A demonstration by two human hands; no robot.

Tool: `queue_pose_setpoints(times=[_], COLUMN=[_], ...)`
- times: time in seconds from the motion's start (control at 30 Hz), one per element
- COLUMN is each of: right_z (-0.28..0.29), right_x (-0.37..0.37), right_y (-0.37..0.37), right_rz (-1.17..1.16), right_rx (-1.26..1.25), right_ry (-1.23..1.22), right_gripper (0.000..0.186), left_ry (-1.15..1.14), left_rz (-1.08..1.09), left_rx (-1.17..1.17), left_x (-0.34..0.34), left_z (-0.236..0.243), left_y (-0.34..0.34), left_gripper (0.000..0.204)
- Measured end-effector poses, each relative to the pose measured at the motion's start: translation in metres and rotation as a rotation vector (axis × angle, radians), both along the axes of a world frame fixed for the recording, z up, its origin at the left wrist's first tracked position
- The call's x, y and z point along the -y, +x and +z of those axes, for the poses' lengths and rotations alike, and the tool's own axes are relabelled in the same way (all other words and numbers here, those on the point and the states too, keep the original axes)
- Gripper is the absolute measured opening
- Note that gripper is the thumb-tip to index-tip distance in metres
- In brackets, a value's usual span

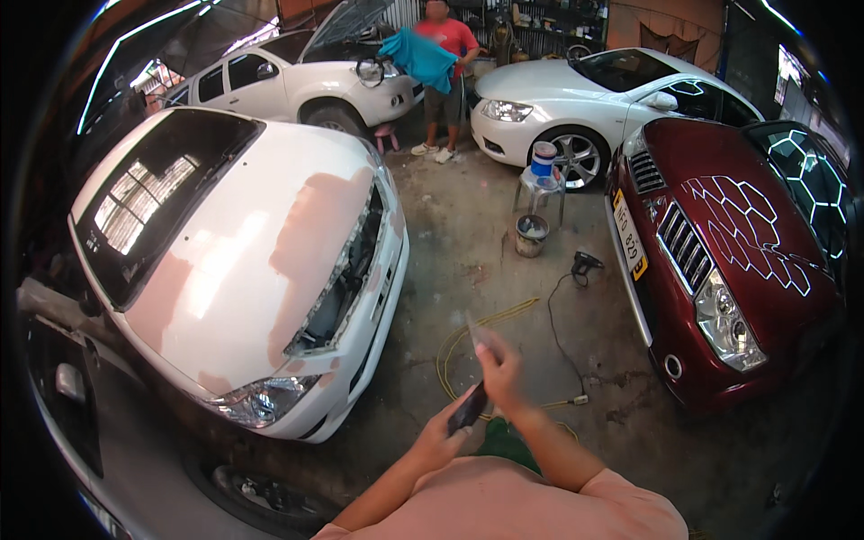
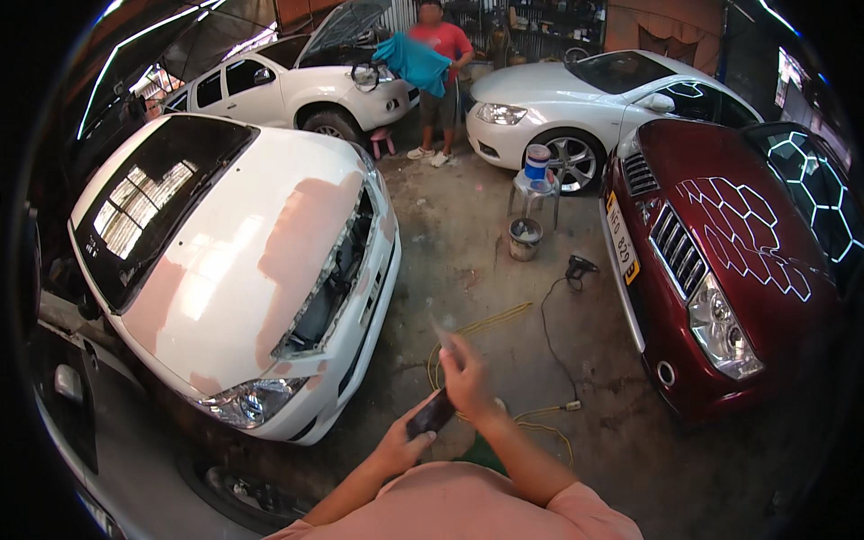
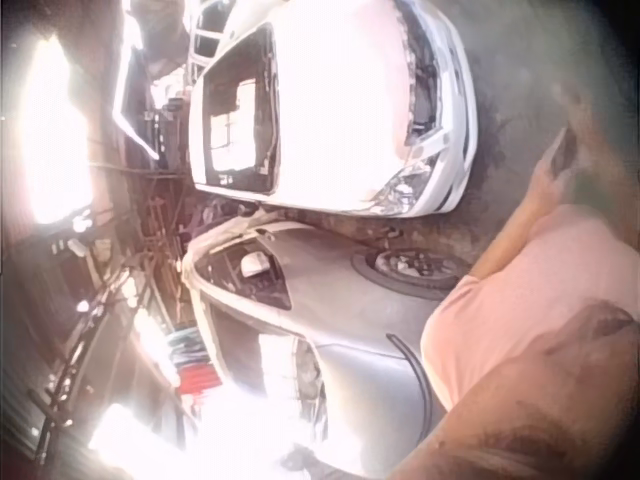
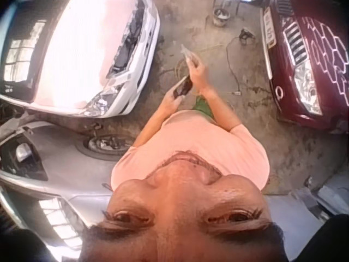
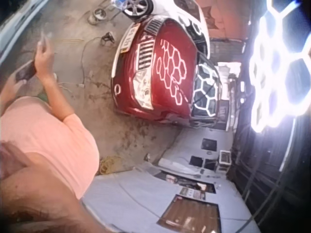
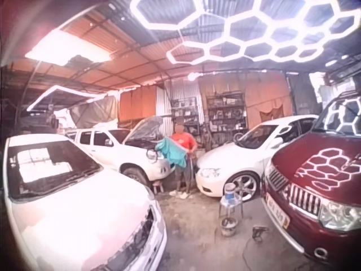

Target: The person uses pieces of sandpaper to sand down patches of body filler on the front bumper and hood area of a white car.

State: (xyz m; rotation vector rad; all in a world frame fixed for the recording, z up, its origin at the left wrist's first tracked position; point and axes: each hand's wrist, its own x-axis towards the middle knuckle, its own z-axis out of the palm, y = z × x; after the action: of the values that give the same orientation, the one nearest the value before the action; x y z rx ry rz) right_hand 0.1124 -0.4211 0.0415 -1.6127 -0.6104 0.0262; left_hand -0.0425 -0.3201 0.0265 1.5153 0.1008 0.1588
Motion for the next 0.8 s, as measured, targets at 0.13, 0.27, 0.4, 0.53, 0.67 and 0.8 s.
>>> queue_pose_setpoints(times=[0.13, 0.27, 0.4, 0.53, 0.67, 0.8], right_z=[0.012, 0.0, 0.021, 0.054, 0.083, 0.118], right_x=[0.022, 0.05, 0.042, 0.033, 0.044, 0.045], right_y=[0.007, -0.027, -0.036, 0.005, 0.005, -0.031], right_rz=[0.021, 0.15, 0.241, 0.152, 0.277, 0.498], right_rx=[0.229, 0.741, 0.729, 0.581, 0.6, 0.773], right_ry=[0.152, 0.033, 0.206, 0.044, -0.249, -0.411], right_gripper=[0.031, 0.039, 0.036, 0.027, 0.03, 0.036], left_ry=[-0.728, -0.782, -0.746, -0.38, 1.034, 1.36], left_rz=[0.128, 0.207, 0.037, -0.066, 0.124, 0.207], left_rx=[-0.22, -0.175, -0.171, -0.254, 0.23, 0.274], left_x=[-0.028, -0.064, -0.088, -0.081, -0.072, -0.074], left_z=[0.002, 0.019, 0.031, 0.043, 0.073, 0.089], left_y=[-0.01, -0.009, -0.006, -0.015, -0.012, -0.01], left_gripper=[0.056, 0.056, 0.05, 0.049, 0.058, 0.061])
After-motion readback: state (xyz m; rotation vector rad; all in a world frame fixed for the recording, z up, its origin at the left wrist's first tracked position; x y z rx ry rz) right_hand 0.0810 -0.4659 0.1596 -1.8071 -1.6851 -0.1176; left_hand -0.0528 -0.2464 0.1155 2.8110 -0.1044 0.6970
